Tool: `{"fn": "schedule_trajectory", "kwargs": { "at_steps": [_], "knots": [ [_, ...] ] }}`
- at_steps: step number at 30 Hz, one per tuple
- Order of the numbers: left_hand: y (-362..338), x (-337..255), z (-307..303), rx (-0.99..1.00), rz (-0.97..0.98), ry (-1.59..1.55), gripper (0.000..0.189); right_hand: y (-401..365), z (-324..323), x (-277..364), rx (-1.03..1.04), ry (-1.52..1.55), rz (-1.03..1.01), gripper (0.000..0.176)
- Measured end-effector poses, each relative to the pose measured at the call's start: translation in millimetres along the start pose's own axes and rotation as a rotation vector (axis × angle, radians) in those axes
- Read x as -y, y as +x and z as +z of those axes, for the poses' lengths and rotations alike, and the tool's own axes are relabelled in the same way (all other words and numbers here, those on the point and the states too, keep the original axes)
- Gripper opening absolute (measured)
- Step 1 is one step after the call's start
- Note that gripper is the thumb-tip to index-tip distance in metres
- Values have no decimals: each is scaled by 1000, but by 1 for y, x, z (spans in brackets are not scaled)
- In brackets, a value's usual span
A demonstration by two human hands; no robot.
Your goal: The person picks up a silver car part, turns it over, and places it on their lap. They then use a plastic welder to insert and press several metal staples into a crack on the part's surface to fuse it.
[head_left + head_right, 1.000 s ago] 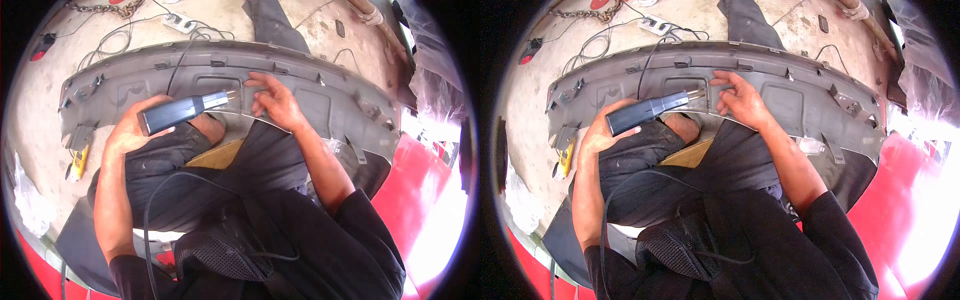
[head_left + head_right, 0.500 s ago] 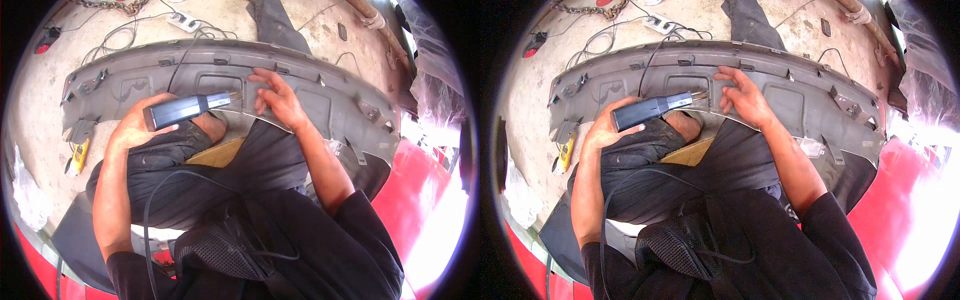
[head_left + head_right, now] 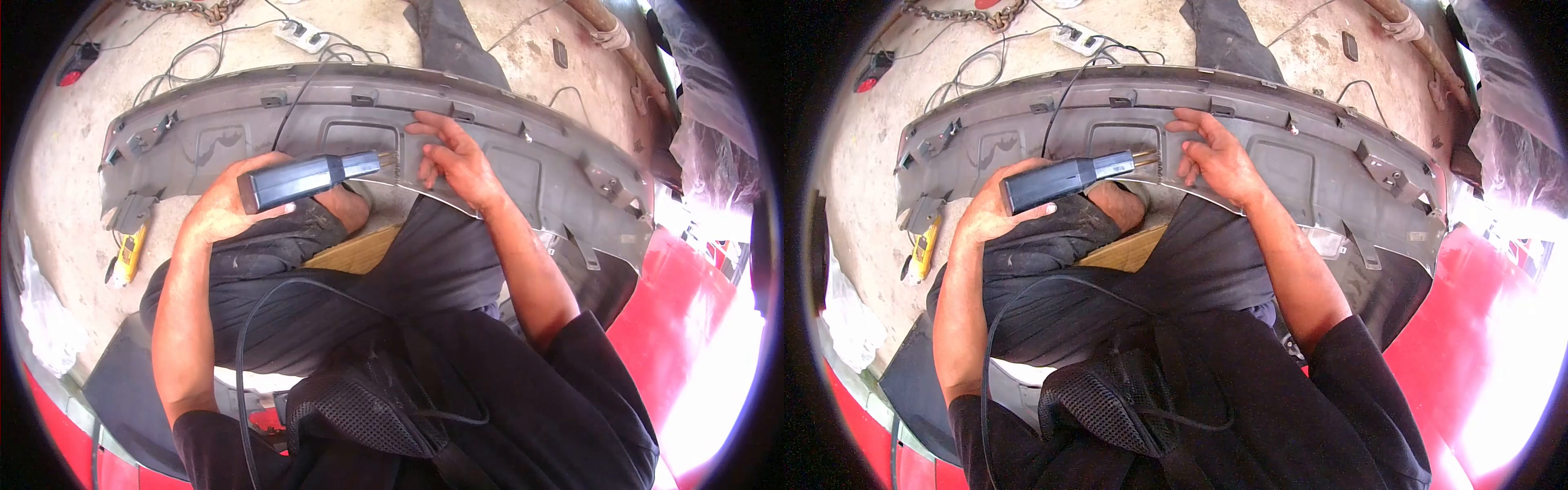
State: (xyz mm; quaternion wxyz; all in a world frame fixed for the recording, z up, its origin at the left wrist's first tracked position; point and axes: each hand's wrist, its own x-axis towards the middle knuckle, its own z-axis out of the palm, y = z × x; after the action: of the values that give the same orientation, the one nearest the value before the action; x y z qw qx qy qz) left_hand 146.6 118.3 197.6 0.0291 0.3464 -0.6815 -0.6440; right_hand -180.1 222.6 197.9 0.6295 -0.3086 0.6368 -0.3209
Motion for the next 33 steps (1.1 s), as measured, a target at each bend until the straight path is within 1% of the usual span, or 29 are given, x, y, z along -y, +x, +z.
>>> {"fn": "schedule_trajectory", "kwargs": {
  "at_steps": [3, 5, 6, 8, 9, 10, 12, 13, 17, 19, 22, 33],
  "knots": [
    [-6, -1, -1, -19, -27, 16, 52, 0, 1, 2, 1, -5, 12, 49],
    [-16, 3, -4, -131, -154, -102, 55, 0, 0, 3, -1, 1, 24, 49],
    [-20, 0, -5, -128, -154, -102, 55, 1, -1, 3, 0, 5, 30, 49],
    [-28, -11, -12, -144, -223, -189, 60, 1, -2, 1, 5, 9, 38, 49],
    [-28, -8, -13, -106, -252, -228, 60, 1, -2, 1, 7, 16, 40, 49],
    [-27, -8, -11, -113, -254, -230, 60, 2, -3, 1, 9, 21, 41, 49],
    [-22, -11, -1, -124, -217, -129, 61, 3, -2, 2, 13, 25, 51, 50],
    [-19, -9, 3, -117, -191, -135, 57, 3, -2, 2, 9, 33, 59, 50],
    [-12, 1, 6, -75, -135, -95, 53, 2, -2, 3, 14, 44, 51, 50],
    [-11, 1, 7, -63, -69, -77, 50, 2, -1, 3, 4, 36, 56, 51],
    [-10, -2, 8, -51, -65, -39, 51, 2, -2, 3, 6, 21, 54, 50],
    [-5, 7, 7, 3, -68, -80, 51, 3, -3, 1, 14, 13, 44, 50]
  ]
}}
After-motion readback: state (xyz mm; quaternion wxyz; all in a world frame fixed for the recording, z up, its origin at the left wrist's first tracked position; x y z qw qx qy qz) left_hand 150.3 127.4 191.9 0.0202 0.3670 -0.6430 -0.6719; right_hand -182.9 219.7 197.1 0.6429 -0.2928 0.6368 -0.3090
